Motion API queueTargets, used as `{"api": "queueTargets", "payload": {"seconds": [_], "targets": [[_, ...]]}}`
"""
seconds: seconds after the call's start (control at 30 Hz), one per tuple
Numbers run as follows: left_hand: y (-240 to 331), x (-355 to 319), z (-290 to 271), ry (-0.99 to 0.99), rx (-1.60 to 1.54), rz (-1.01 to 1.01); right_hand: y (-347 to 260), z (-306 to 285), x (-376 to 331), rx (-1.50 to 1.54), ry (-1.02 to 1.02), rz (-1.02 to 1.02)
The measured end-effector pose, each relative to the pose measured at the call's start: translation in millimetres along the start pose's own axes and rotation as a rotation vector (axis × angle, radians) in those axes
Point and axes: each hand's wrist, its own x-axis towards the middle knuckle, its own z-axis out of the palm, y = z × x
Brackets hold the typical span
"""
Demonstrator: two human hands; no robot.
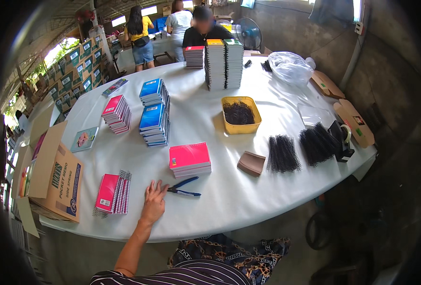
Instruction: The person manually assembles notebooks by threading spiral bindings through pre-punched holes in paper stacks and notebook covers, then trims the excess spiral with shears.
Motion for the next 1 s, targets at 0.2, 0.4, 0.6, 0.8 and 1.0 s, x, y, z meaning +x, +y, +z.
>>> {"api": "queueTargets", "payload": {"seconds": [0.2,0.4,0.6,0.8,1.0], "targets": [[2,4,1,-0.003,-0.009,0.008,14,4,-4,0.022,0.009,-0.006],[-5,1,7,-0.035,-0.048,-0.042,54,19,-18,0.081,0.019,-0.040],[-12,3,13,0.007,-0.128,-0.081,76,45,-45,0.188,0.063,0.018],[-14,42,10,0.303,-0.393,-0.078,80,68,-49,0.244,0.080,0.023],[35,125,-19,0.309,0.006,0.264,67,91,-26,0.291,0.110,-0.027]]}}
